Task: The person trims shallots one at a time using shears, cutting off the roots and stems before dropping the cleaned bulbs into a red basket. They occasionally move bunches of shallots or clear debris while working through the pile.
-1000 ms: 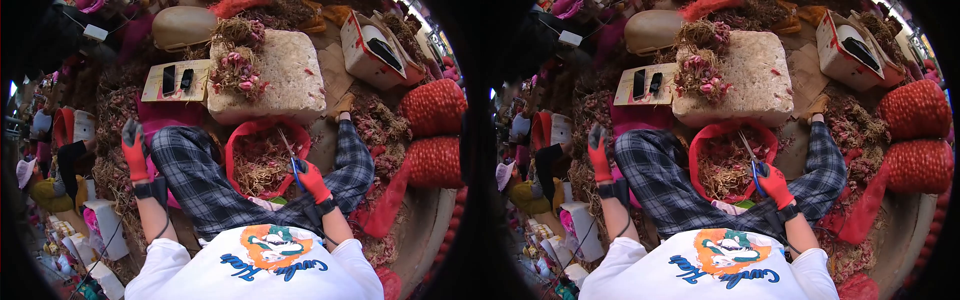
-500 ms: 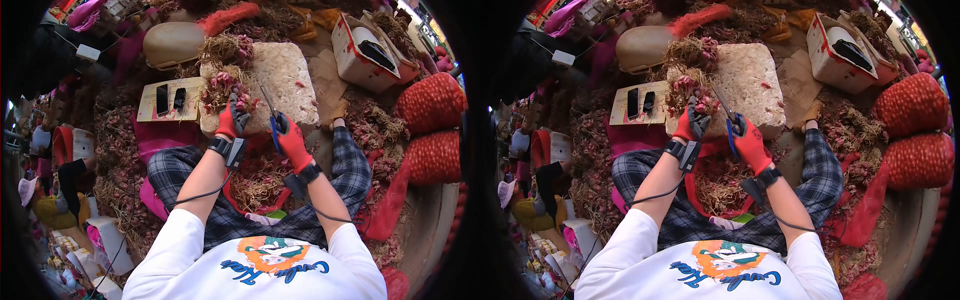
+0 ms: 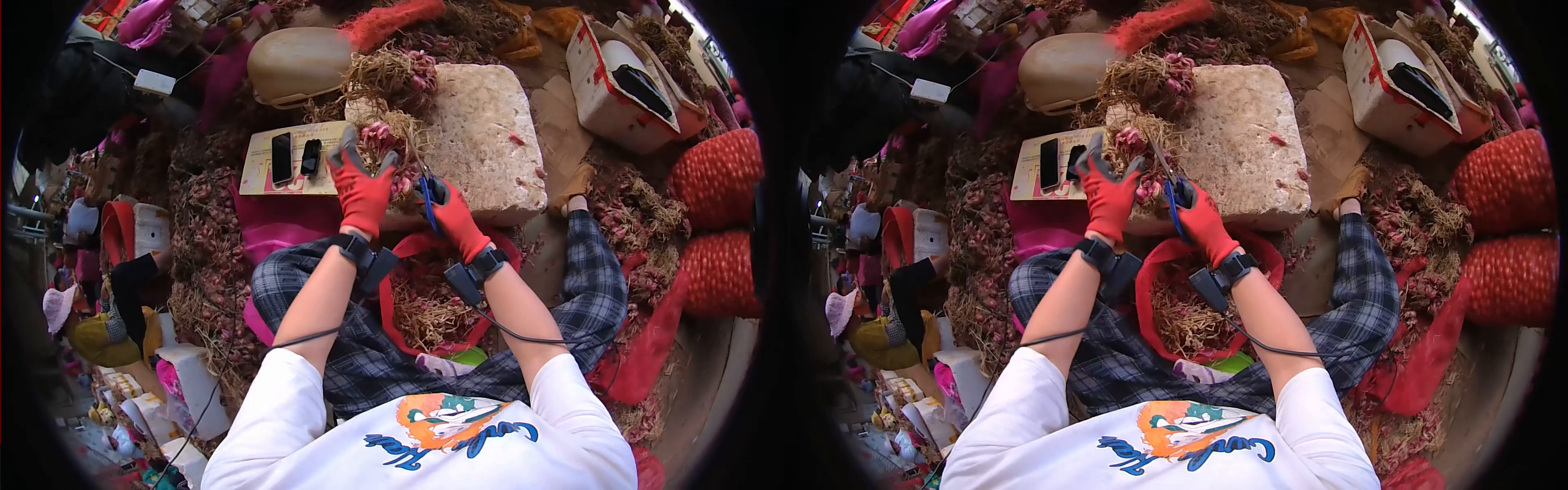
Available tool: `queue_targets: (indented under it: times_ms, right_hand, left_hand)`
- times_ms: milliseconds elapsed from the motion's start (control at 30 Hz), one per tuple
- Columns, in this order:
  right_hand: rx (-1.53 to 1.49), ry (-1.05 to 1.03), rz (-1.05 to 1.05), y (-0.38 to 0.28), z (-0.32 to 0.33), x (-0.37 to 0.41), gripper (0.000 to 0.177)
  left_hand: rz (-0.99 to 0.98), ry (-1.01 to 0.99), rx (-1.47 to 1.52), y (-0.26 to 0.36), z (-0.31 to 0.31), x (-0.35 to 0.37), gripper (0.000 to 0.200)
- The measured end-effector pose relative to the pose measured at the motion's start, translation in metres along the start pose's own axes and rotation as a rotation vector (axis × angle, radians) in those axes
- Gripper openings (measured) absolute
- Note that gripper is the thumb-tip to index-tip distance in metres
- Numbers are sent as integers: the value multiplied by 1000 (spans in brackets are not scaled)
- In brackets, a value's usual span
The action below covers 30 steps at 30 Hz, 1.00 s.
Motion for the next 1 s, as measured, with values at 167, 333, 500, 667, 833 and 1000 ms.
queue_targets:
  times_ms: [167,333,500,667,833,1000]
  right_hand:
    - [158,221,1,-18,6,18,30]
    - [-420,-152,-263,-36,-10,46,21]
    - [-503,-254,-320,-31,-33,42,20]
    - [-470,-133,-383,-3,-33,16,19]
    - [-517,-167,-381,2,-3,18,25]
    - [-226,-396,-345,-40,3,74,33]
  left_hand:
    - [-104,-487,-567,4,-41,-39,77]
    - [-52,-398,-491,-11,-25,-66,80]
    - [49,-383,330,-62,9,-56,71]
    - [607,-541,454,-116,33,-39,47]
    - [813,-508,697,-86,41,-31,36]
    - [936,-490,1172,-80,-2,-19,34]
Point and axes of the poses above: each hand's wrist, its own x-axis away from the middle knuckle, its own z-axis out of the back of the hand, y = z × x, the point moved 4 cm from there along -x, towards the middle knuckle, and after that the axes turned 14 degrees about x, right-handed, at the moved point
